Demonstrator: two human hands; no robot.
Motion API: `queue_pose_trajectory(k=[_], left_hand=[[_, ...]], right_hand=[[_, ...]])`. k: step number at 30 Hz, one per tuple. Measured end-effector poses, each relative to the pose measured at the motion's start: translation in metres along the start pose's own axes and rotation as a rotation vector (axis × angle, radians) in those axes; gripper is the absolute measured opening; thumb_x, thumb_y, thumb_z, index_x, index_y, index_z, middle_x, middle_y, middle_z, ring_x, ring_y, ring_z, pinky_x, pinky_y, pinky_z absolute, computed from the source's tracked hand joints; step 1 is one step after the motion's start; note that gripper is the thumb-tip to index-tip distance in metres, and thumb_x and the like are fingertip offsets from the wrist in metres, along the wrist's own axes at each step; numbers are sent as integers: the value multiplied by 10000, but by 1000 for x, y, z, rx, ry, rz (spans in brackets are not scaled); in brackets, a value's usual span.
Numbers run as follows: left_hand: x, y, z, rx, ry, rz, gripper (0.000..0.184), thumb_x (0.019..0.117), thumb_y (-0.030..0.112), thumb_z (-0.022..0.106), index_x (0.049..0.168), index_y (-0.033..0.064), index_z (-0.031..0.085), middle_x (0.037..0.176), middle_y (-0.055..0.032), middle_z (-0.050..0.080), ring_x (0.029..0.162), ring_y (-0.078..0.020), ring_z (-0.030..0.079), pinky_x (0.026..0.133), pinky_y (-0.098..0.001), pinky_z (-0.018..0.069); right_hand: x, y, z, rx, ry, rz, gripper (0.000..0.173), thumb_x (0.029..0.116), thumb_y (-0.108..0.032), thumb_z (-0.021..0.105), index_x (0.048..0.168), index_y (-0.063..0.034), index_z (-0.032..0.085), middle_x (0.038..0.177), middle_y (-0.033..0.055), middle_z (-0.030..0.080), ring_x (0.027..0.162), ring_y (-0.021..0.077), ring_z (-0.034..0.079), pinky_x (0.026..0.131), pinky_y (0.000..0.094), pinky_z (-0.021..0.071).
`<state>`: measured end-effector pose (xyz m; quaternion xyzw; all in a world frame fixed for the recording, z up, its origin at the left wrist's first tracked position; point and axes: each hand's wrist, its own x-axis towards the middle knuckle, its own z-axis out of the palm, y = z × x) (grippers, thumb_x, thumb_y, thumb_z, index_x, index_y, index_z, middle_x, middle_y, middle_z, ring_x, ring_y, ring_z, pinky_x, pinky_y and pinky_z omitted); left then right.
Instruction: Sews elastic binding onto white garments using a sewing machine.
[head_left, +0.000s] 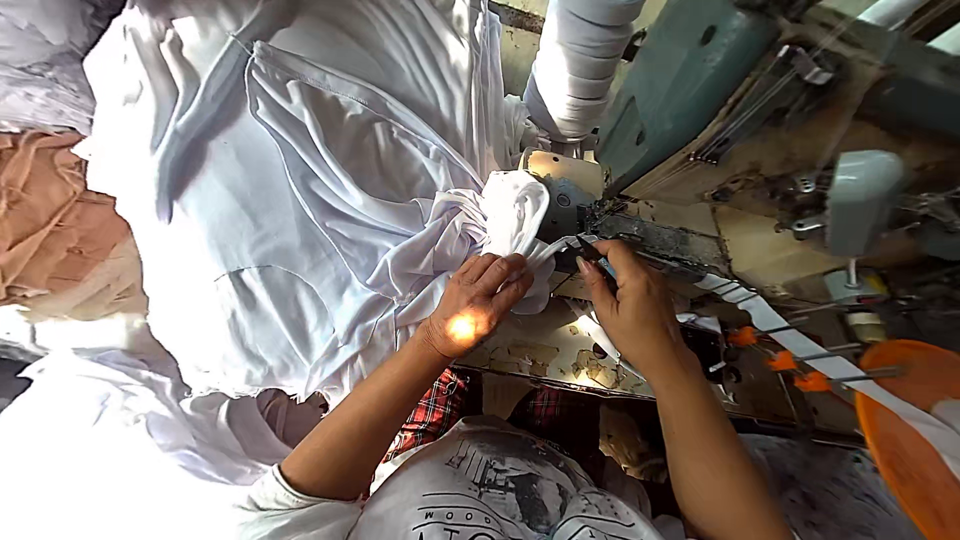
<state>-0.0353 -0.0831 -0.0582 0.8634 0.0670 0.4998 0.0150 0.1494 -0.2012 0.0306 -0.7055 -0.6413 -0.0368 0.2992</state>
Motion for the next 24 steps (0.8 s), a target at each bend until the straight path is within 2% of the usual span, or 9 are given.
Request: queue_pose_trajectory(k=[3, 6, 10, 12, 15, 17, 20, 24], left_hand=[[-1, -1, 4, -32, 48, -24, 159, 967, 13, 583, 1009, 4, 736, 1004, -175, 696, 948, -282, 666, 869, -357, 542], [-1, 0, 4, 15, 57, -34, 177, 963, 44, 590, 973, 48, 767, 1019, -135, 716, 954, -260, 649, 848, -351, 510], [-1, 1, 3, 33, 58, -6, 182, 984, 58, 588, 941, 84, 763, 1122, -107, 730, 1111, -275, 623, 952, -398, 447], [-1, 0, 3, 21, 51, 1, 200, 985, 55, 586, 938, 94, 777, 1075, -95, 739, 1116, -276, 621, 974, -405, 433], [-2, 0, 4, 23, 55, 2, 208, 980, 60, 596, 921, 110, 789, 995, -81, 732, 1051, -263, 619, 965, -402, 424], [-2, 1, 4, 25, 51, -2, 206, 979, 63, 600, 919, 113, 791, 949, -76, 707, 993, -250, 601, 943, -393, 413], [1, 3, 0, -22, 51, -23, 203, 960, 50, 599, 948, 87, 798, 915, -103, 697, 881, -237, 601, 792, -357, 441], [35, 1, -21, -119, 9, -136, 171, 961, 69, 602, 973, 31, 768, 932, -145, 708, 844, -246, 675, 731, -362, 553]], right_hand=[[3, -2, 2, -76, -22, 7, 229, 1010, -183, 612, 1125, 1, 686, 822, 138, 684, 679, 289, 667, 600, 477, 537], [6, -3, 3, -130, -65, 2, 228, 1002, -172, 626, 1120, 11, 692, 839, 154, 695, 705, 316, 686, 619, 504, 547], [6, -3, 0, -171, -105, -15, 225, 1005, -155, 618, 1155, -8, 699, 856, 156, 703, 695, 320, 687, 609, 512, 546], [6, -3, -2, -183, -124, -14, 234, 1009, -151, 613, 1176, -10, 697, 866, 162, 704, 705, 328, 690, 619, 515, 550], [6, -4, -2, -192, -121, -12, 242, 1009, -145, 611, 1187, -3, 695, 859, 170, 704, 697, 340, 689, 610, 521, 546], [7, -3, 0, -173, -97, 6, 248, 1009, -148, 618, 1189, 6, 692, 869, 176, 707, 711, 342, 696, 617, 525, 548], [-1, -1, 6, -96, -10, 25, 261, 1018, -156, 598, 1193, 22, 672, 909, 176, 706, 725, 322, 693, 628, 502, 554], [-44, -1, 20, 55, 71, 68, 285, 1000, -215, 609, 1122, 23, 706, 835, 119, 716, 665, 216, 682, 603, 404, 575]])
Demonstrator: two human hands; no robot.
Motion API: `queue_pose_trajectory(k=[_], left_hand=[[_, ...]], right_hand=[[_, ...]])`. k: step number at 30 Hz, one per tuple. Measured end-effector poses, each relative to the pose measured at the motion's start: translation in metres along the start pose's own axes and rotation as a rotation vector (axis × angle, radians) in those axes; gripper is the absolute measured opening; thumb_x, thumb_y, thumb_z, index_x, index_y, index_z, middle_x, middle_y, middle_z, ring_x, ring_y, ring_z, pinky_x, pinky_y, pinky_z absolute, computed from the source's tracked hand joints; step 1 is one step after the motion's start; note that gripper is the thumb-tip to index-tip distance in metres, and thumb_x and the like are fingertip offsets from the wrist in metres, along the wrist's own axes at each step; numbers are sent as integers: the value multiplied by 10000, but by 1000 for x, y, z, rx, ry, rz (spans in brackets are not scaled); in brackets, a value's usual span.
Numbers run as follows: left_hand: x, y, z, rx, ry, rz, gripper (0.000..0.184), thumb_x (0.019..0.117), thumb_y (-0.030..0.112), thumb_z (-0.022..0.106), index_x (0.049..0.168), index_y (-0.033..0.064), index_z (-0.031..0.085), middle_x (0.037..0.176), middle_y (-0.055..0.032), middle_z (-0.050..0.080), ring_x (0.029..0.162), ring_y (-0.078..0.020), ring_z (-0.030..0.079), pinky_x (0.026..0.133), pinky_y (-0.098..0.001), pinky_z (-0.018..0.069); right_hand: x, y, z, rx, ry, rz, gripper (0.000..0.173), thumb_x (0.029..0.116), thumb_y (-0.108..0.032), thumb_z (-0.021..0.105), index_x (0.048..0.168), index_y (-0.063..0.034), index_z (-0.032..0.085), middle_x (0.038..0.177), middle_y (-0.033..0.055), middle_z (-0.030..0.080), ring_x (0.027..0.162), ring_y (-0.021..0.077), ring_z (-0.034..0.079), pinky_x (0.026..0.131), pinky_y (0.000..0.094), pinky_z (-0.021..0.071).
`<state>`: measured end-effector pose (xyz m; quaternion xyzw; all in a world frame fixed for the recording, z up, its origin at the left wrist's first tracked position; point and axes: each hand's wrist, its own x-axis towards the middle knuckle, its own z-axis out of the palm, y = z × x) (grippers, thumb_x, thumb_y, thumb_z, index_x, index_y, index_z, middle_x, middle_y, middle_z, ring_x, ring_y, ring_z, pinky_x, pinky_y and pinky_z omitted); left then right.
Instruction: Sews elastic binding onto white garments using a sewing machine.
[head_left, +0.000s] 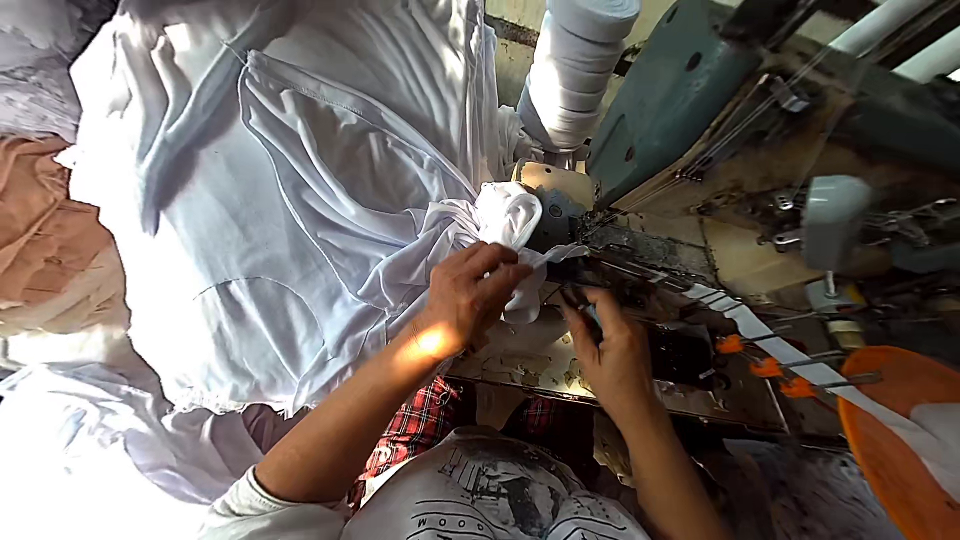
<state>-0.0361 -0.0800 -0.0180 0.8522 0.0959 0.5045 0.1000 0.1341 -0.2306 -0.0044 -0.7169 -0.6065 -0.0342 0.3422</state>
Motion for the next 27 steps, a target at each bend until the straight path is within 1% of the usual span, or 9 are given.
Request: queue_pose_trajectory(k=[2, 5, 9, 12, 15, 18, 21, 24, 27], left_hand=[[33, -5, -8, -22, -62, -60, 164, 967, 61, 601, 965, -4, 751, 925, -160, 705, 842, -267, 692, 736, -397, 570], [83, -27, -7, -38, -255, -174, 170, 974, 78, 637, 1066, -38, 721, 959, -193, 706, 817, -313, 695, 742, -479, 565], [109, -64, 17, -45, -396, -236, 239, 943, 57, 670, 1158, -48, 686, 1073, -226, 693, 888, -360, 684, 821, -532, 544], [98, -59, 23, 62, -364, -267, 245, 944, 68, 670, 1171, -21, 693, 1186, -223, 669, 996, -387, 680, 866, -563, 537], [75, -47, 21, 165, -171, -155, 196, 980, 94, 613, 1103, 1, 733, 1238, -209, 672, 1162, -401, 620, 967, -548, 472], [54, -28, 11, 174, -43, 21, 221, 1003, 64, 543, 1020, 9, 757, 1151, -188, 718, 1118, -366, 656, 946, -503, 495], [41, -14, 7, 100, -185, 106, 244, 978, 34, 519, 1038, 3, 754, 1096, -156, 738, 1036, -303, 700, 905, -429, 549], [39, -27, 9, -15, -341, -3, 281, 1005, 48, 503, 1204, -34, 685, 1230, -203, 694, 1164, -332, 675, 996, -465, 528], [39, -48, 10, -224, -309, -134, 359, 963, 70, 592, 1295, -63, 626, 1273, -201, 677, 1215, -267, 654, 1078, -404, 498]], right_hand=[[-25, 9, 14, 39, -53, 41, 292, 990, -235, 625, 1082, 27, 714, 793, 109, 705, 629, 208, 668, 588, 404, 573], [-50, 26, 34, -21, -112, 60, 294, 972, -206, 644, 1088, 54, 717, 846, 171, 725, 717, 309, 723, 654, 473, 595], [-63, 45, 45, -107, -13, -31, 239, 976, -151, 623, 1055, 37, 750, 886, 183, 730, 788, 322, 740, 688, 447, 608], [-66, 51, 49, -106, 42, -59, 205, 966, -125, 615, 1009, -6, 777, 899, 169, 713, 829, 314, 718, 723, 421, 602], [-66, 56, 50, -105, 46, -71, 213, 957, -150, 637, 1037, -13, 779, 979, 171, 723, 913, 324, 717, 785, 427, 603], [-62, 57, 46, -32, 9, -39, 275, 951, -206, 663, 1107, -4, 763, 1083, 193, 722, 1001, 349, 710, 861, 475, 588], [-57, 54, 40, 114, 60, -41, 257, 954, -180, 660, 1098, 14, 748, 1050, 179, 715, 941, 265, 711, 827, 375, 598], [-38, 39, 27, 239, 138, -112, 212, 959, -108, 648, 1064, 53, 735, 977, 164, 709, 858, 151, 698, 772, 236, 589], [-5, 22, 11, 219, 204, -179, 191, 973, -96, 632, 1015, 59, 734, 943, 160, 715, 824, 130, 688, 744, 216, 576]])
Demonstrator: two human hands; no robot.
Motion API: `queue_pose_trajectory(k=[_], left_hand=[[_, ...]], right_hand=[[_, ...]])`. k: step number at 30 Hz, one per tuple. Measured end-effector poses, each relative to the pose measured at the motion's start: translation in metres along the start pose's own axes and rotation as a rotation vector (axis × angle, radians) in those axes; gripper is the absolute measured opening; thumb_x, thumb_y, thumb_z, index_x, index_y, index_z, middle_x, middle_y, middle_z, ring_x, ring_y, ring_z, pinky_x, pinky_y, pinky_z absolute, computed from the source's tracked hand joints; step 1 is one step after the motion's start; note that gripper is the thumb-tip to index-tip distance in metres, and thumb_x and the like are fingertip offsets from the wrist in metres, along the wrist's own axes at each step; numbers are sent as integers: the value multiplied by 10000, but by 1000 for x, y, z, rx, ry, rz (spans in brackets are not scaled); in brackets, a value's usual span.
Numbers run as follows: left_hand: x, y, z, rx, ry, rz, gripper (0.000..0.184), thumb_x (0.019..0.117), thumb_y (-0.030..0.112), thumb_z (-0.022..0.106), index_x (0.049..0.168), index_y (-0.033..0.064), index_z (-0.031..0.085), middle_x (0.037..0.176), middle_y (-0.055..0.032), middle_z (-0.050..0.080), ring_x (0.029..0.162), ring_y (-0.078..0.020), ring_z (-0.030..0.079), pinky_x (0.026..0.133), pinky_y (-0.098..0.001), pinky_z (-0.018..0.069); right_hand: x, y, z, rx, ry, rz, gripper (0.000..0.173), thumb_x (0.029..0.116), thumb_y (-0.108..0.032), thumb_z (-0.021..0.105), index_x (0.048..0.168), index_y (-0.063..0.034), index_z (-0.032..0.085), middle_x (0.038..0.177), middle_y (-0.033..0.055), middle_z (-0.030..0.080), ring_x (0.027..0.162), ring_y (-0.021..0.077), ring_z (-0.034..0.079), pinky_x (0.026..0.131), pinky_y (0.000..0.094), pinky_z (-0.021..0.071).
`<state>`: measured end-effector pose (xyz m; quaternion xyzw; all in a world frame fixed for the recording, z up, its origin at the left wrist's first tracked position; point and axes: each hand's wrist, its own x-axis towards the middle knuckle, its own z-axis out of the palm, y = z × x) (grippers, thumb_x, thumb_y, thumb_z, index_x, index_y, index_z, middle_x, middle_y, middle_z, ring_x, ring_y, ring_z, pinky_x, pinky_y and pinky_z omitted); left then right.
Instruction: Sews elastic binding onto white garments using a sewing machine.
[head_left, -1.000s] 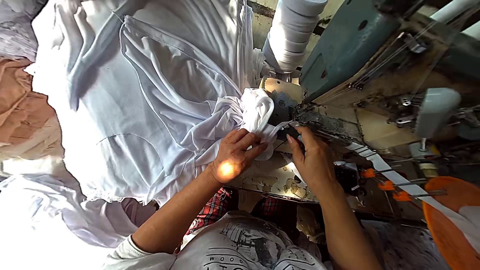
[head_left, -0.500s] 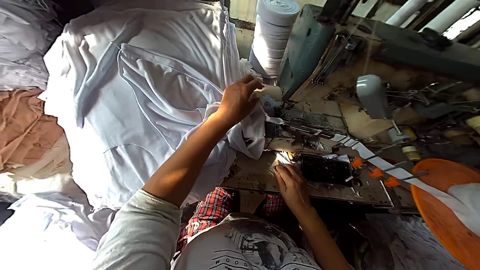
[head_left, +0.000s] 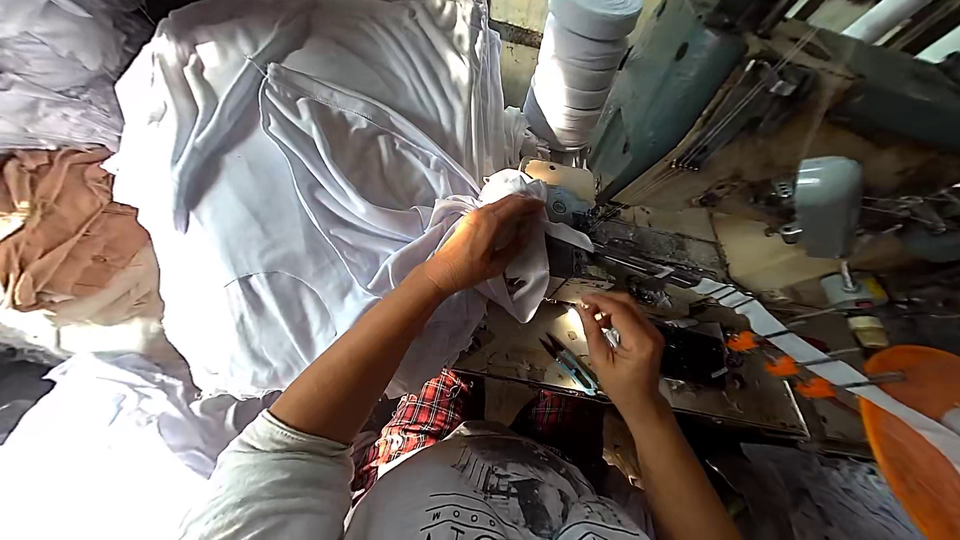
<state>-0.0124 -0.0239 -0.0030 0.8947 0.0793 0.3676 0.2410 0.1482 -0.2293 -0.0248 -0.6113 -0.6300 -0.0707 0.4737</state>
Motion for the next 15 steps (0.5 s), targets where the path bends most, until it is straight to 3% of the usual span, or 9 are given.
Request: queue_pose_trajectory(k=[3, 7, 10, 12, 15], left_hand=[[-4, -14, -1, -274, 53, -12, 461, 928, 72, 666, 1329, -123, 549, 1271, -211, 667, 1208, -202, 649, 1097, -336, 485], [-7, -19, 3, -355, 104, 2, 504, 910, 67, 692, 1339, -139, 525, 1250, -210, 675, 1176, -188, 659, 1074, -325, 496], [-8, -20, 5, -447, 129, -17, 516, 884, 27, 707, 1326, -155, 515, 1251, -218, 666, 1176, -189, 659, 1073, -323, 504], [-8, -20, 6, -477, 133, -27, 526, 875, 16, 707, 1328, -160, 507, 1259, -222, 662, 1178, -182, 660, 1076, -316, 501], [-7, -18, 7, -478, 132, -30, 494, 881, 21, 697, 1310, -153, 524, 1259, -221, 658, 1192, -185, 650, 1083, -313, 495]], right_hand=[[33, -4, 5, -78, -15, 16, 180, 972, -84, 621, 1025, 41, 740, 927, 151, 715, 747, 163, 679, 655, 278, 573], [66, -12, 19, -235, -113, 78, 154, 981, -104, 640, 1017, 3, 744, 909, 135, 686, 729, 230, 671, 623, 395, 559], [80, -20, 28, -316, -213, 179, 225, 997, -208, 660, 1043, 0, 735, 865, 139, 677, 708, 275, 659, 619, 478, 530], [86, -26, 34, -303, -238, 227, 279, 988, -241, 682, 1077, 20, 724, 798, 136, 680, 675, 287, 646, 619, 502, 520], [89, -31, 39, -276, -232, 292, 178, 969, -177, 696, 968, 1, 699, 741, 114, 650, 653, 267, 627, 606, 489, 495]])
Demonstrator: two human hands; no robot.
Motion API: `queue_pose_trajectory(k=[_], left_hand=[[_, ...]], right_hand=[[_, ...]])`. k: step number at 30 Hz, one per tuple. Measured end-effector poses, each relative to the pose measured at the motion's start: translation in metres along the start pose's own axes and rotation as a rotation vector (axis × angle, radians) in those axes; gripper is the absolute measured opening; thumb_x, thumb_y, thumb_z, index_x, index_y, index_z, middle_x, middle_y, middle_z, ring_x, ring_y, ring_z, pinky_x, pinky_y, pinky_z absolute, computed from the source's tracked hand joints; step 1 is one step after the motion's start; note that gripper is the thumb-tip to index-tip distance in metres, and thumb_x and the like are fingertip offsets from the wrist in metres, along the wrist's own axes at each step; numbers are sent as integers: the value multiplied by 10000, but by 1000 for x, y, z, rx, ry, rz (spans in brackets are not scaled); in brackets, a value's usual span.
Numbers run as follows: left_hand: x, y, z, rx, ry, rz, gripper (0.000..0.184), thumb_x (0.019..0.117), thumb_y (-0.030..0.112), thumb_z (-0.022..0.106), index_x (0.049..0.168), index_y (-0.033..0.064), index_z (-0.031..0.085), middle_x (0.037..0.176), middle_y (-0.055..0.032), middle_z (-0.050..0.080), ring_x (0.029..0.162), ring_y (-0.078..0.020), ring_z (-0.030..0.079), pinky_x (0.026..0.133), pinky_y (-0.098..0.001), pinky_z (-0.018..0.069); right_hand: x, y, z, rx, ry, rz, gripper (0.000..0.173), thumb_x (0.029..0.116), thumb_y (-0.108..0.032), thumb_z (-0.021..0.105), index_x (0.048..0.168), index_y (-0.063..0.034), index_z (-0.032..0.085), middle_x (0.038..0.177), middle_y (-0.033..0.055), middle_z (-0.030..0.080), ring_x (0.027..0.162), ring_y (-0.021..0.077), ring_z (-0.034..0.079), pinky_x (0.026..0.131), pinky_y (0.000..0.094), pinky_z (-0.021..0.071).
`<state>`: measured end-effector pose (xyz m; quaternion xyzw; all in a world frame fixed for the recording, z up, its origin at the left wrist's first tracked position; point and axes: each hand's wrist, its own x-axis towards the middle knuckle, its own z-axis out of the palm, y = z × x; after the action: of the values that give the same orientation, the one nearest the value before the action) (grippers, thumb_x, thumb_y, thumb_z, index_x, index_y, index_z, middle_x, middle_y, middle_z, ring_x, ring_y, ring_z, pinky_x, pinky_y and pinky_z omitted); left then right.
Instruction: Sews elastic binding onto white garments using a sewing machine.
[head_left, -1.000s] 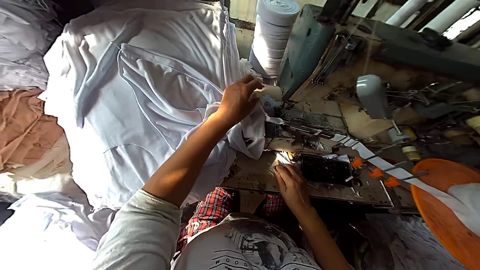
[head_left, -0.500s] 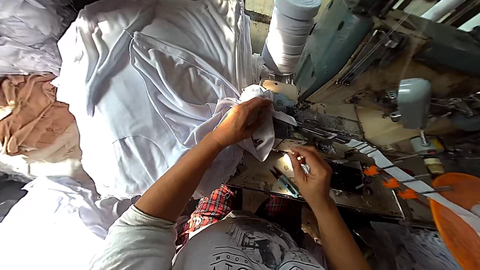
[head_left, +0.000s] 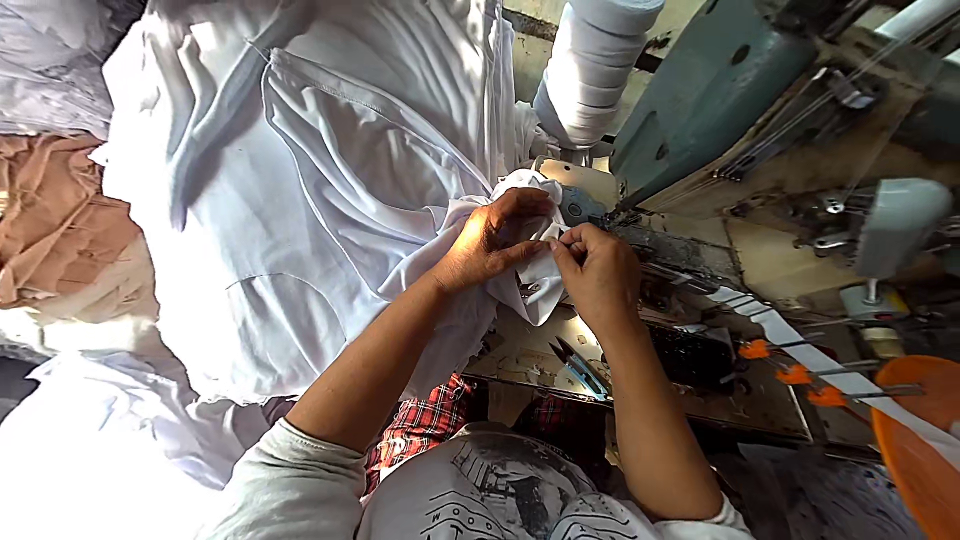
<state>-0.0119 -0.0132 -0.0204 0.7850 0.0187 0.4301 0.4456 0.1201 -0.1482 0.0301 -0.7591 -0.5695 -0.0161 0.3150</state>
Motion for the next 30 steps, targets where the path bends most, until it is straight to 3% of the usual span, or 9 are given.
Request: queue_pose_trajectory(k=[5, 7, 9, 13, 16, 18, 21, 26, 30], left_hand=[[2, 4, 4, 248, -26, 28, 422, 926, 107, 568, 1306, -74, 598, 1293, -194, 655, 1221, -242, 622, 1076, -374, 476], [11, 10, 4, 399, -43, 90, 311, 971, 59, 539, 1232, -64, 656, 1278, -207, 663, 1204, -306, 632, 1051, -417, 493], [24, 17, 3, 585, -114, 115, 261, 972, 68, 559, 1157, -9, 725, 1245, -175, 689, 1158, -345, 635, 1002, -472, 494], [41, 21, -2, 796, -275, 120, 173, 931, 166, 609, 944, 50, 737, 1005, -133, 711, 1045, -365, 628, 816, -516, 442], [43, 27, -10, 692, -294, 66, 126, 919, 121, 617, 905, 35, 708, 926, -134, 705, 1006, -346, 628, 859, -519, 420], [42, 32, -13, 504, -289, -52, 150, 949, 103, 616, 989, -11, 705, 888, -130, 697, 893, -265, 653, 831, -462, 489], [38, 27, -16, 106, -272, -217, 150, 969, 53, 577, 1084, 1, 658, 755, 39, 611, 645, 14, 551, 619, -160, 474], [37, 16, -15, -40, -201, -279, 88, 964, 13, 558, 1023, 34, 620, 735, 68, 625, 630, 36, 558, 607, -138, 466], [36, 16, -10, 255, -150, -220, 110, 957, 98, 599, 1013, 24, 658, 744, 27, 625, 639, -7, 569, 613, -185, 482]], right_hand=[[-7, 11, 3, 193, 77, 4, 155, 989, -158, 645, 956, -6, 651, 739, 70, 616, 594, 153, 565, 571, 346, 492], [-10, 14, 4, 291, 86, -5, 135, 985, -147, 651, 971, -20, 609, 678, 26, 573, 532, 84, 510, 518, 256, 455], [-13, 13, 4, 373, 48, -4, 161, 952, -103, 695, 1023, -18, 578, 668, 20, 578, 523, 75, 504, 513, 251, 448], [-24, 17, 6, 463, 96, -42, 232, 896, -122, 767, 1022, -18, 602, 715, 14, 593, 510, 37, 481, 490, 205, 434], [-38, 20, 11, 609, 123, -82, 169, 904, -96, 738, 979, -2, 619, 675, 4, 617, 504, 18, 538, 484, 183, 481], [-50, 16, 17, 697, 127, -123, 136, 907, -61, 714, 975, 27, 636, 668, 7, 632, 536, 12, 575, 520, 175, 512], [-59, 5, 26, 758, 169, -208, 113, 910, -23, 691, 978, 62, 662, 728, 43, 670, 600, 17, 618, 577, 164, 548], [-57, -6, 32, 748, 188, -290, 104, 940, 5, 641, 998, 73, 694, 856, 102, 694, 649, 56, 633, 613, 189, 569], [-69, 12, 17, 666, 153, -252, 149, 961, -46, 635, 1024, 69, 706, 805, 97, 703, 624, 70, 640, 588, 212, 565]])
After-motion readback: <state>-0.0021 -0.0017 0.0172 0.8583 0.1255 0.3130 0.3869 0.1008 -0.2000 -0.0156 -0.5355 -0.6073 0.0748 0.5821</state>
